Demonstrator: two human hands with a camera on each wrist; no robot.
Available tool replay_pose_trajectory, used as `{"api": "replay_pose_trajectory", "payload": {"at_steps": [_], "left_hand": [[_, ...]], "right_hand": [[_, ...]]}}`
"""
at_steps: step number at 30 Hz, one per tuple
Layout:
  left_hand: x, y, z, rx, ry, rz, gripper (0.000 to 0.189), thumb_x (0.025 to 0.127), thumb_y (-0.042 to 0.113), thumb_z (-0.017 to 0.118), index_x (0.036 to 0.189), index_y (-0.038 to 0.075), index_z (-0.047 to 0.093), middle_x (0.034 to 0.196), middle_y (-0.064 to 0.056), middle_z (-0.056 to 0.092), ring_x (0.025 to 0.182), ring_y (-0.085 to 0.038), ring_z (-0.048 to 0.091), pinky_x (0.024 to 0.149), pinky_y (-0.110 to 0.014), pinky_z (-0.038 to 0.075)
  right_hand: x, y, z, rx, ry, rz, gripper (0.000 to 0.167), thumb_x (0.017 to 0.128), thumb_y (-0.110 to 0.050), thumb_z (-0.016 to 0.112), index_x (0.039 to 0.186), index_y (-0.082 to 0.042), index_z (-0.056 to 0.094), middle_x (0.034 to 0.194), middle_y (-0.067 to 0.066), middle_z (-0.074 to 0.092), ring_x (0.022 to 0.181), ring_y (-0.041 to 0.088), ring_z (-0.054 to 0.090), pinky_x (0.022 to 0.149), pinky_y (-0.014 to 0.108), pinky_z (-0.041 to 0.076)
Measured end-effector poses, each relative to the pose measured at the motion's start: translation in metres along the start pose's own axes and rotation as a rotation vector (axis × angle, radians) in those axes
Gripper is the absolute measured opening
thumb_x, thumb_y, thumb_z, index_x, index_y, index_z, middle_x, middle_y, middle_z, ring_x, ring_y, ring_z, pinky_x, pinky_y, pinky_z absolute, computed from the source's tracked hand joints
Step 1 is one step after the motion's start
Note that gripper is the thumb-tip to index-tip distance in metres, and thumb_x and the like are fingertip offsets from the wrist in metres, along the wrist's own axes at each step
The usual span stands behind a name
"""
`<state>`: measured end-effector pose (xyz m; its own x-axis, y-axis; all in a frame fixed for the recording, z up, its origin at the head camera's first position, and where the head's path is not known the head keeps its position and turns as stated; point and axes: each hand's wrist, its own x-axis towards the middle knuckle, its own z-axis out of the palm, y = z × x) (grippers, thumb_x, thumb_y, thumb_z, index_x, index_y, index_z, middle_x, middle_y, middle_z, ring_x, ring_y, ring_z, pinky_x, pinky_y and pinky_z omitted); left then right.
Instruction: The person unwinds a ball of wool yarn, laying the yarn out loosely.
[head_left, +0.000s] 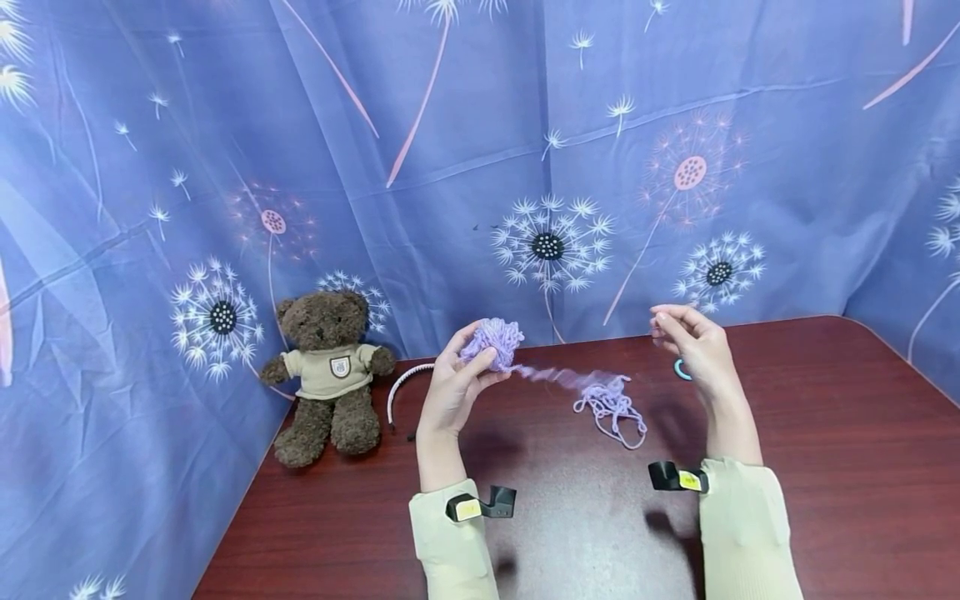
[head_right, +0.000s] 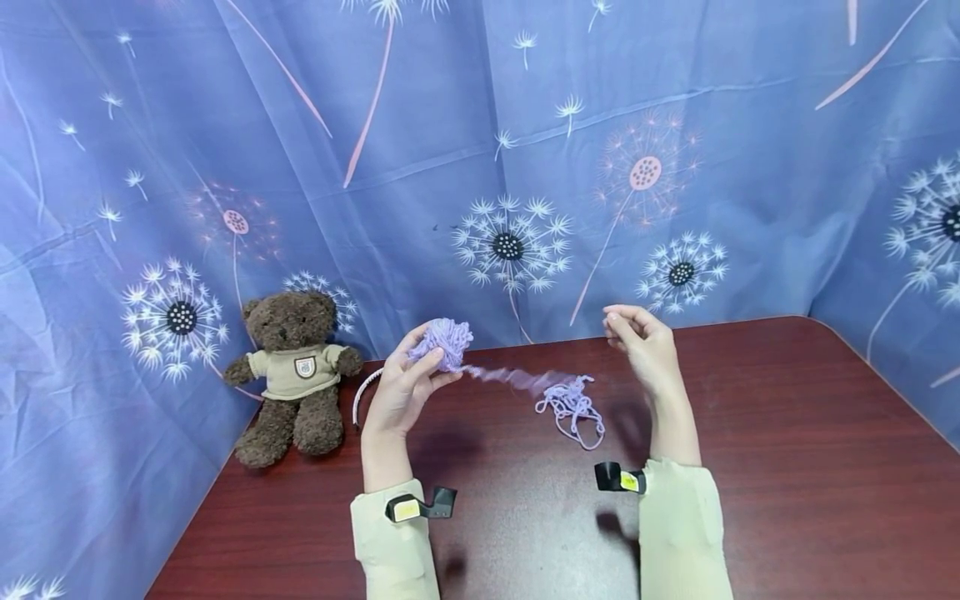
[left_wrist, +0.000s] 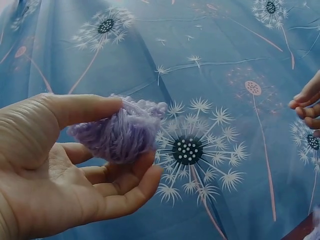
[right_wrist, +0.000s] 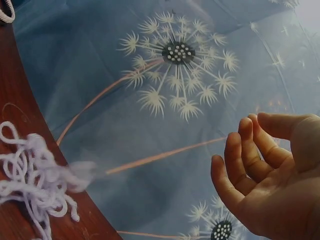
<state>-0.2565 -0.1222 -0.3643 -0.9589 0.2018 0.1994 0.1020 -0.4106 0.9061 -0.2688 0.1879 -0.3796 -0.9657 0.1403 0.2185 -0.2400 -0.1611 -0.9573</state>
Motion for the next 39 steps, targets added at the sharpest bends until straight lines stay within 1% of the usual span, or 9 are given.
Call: {"api": "replay_pose_trajectory", "payload": {"at_steps": [7, 11, 14, 17, 20, 26, 30, 33, 39], "left_hand": [[0.002, -0.002, 0.006, -0.007, 0.015, 0.013, 0.044, 0.091, -0.01, 0.049, 0.134, 0.001, 0.044, 0.115, -0.004, 0.06, 0.093, -0.014, 0.065, 0.077, -0.033, 0.059], [0.002, -0.004, 0.011, -0.02, 0.014, 0.016, 0.042, 0.091, -0.011, 0.049, 0.131, 0.0, 0.047, 0.11, -0.004, 0.061, 0.09, -0.015, 0.065, 0.075, -0.033, 0.06], [0.003, -0.005, 0.015, -0.026, 0.013, 0.028, 0.041, 0.09, -0.012, 0.05, 0.13, -0.001, 0.047, 0.108, -0.004, 0.062, 0.089, -0.014, 0.066, 0.075, -0.032, 0.06], [0.004, -0.006, 0.019, -0.036, 0.03, 0.052, 0.043, 0.09, -0.012, 0.051, 0.132, -0.003, 0.046, 0.109, -0.002, 0.063, 0.092, -0.012, 0.065, 0.077, -0.028, 0.059], [0.006, -0.007, 0.022, -0.055, 0.069, 0.067, 0.044, 0.089, -0.012, 0.053, 0.132, -0.003, 0.047, 0.109, -0.002, 0.064, 0.094, -0.01, 0.065, 0.079, -0.025, 0.057], [0.006, -0.007, 0.024, -0.067, 0.124, 0.068, 0.041, 0.088, -0.011, 0.055, 0.127, 0.001, 0.051, 0.104, -0.001, 0.066, 0.092, -0.009, 0.065, 0.078, -0.021, 0.056], [0.007, -0.008, 0.024, -0.069, 0.133, 0.077, 0.042, 0.087, -0.012, 0.055, 0.127, 0.001, 0.051, 0.105, -0.002, 0.065, 0.094, -0.01, 0.065, 0.079, -0.023, 0.057], [0.008, -0.009, 0.025, -0.067, 0.139, 0.08, 0.042, 0.088, -0.012, 0.055, 0.128, -0.001, 0.05, 0.105, -0.003, 0.065, 0.093, -0.011, 0.066, 0.08, -0.024, 0.058], [0.01, -0.009, 0.026, -0.038, 0.145, 0.075, 0.042, 0.089, -0.011, 0.054, 0.13, -0.005, 0.048, 0.102, -0.003, 0.067, 0.088, -0.01, 0.067, 0.077, -0.026, 0.059]], "right_hand": [[-0.001, 0.0, 0.023, -0.08, -0.103, -0.029, 0.009, 0.097, -0.016, 0.059, 0.099, -0.019, 0.067, 0.082, -0.019, 0.067, 0.077, -0.003, 0.063, 0.076, 0.011, 0.055], [-0.005, 0.0, 0.044, -0.189, -0.211, -0.011, 0.021, 0.099, -0.017, 0.055, 0.113, -0.003, 0.064, 0.087, -0.02, 0.067, 0.083, -0.004, 0.063, 0.082, 0.014, 0.055], [-0.01, -0.001, 0.062, -0.228, -0.355, 0.013, 0.036, 0.1, -0.017, 0.053, 0.126, 0.008, 0.055, 0.101, -0.004, 0.071, 0.091, -0.001, 0.065, 0.091, 0.022, 0.055], [-0.017, -0.002, 0.081, -0.232, -0.508, 0.05, 0.043, 0.1, -0.019, 0.053, 0.134, 0.007, 0.049, 0.118, 0.018, 0.067, 0.098, 0.004, 0.066, 0.097, 0.031, 0.054], [-0.023, -0.003, 0.098, -0.213, -0.591, 0.102, 0.048, 0.1, -0.021, 0.053, 0.139, 0.004, 0.042, 0.125, 0.028, 0.061, 0.099, 0.008, 0.067, 0.093, 0.031, 0.056], [-0.029, -0.001, 0.114, -0.187, -0.559, 0.15, 0.048, 0.098, -0.017, 0.057, 0.136, 0.002, 0.035, 0.115, 0.025, 0.066, 0.088, 0.009, 0.068, 0.072, 0.024, 0.054], [-0.028, -0.001, 0.115, -0.211, -0.489, 0.136, 0.043, 0.095, -0.018, 0.061, 0.13, -0.001, 0.042, 0.1, 0.004, 0.071, 0.081, 0.006, 0.065, 0.061, 0.021, 0.046], [-0.027, -0.001, 0.113, -0.217, -0.464, 0.111, 0.037, 0.095, -0.016, 0.062, 0.124, 0.001, 0.048, 0.092, -0.008, 0.07, 0.082, 0.006, 0.066, 0.067, 0.021, 0.05], [-0.024, -0.001, 0.106, -0.257, -0.445, 0.027, 0.028, 0.094, -0.014, 0.062, 0.116, 0.003, 0.058, 0.094, 0.01, 0.072, 0.079, 0.005, 0.065, 0.068, 0.023, 0.051]]}}
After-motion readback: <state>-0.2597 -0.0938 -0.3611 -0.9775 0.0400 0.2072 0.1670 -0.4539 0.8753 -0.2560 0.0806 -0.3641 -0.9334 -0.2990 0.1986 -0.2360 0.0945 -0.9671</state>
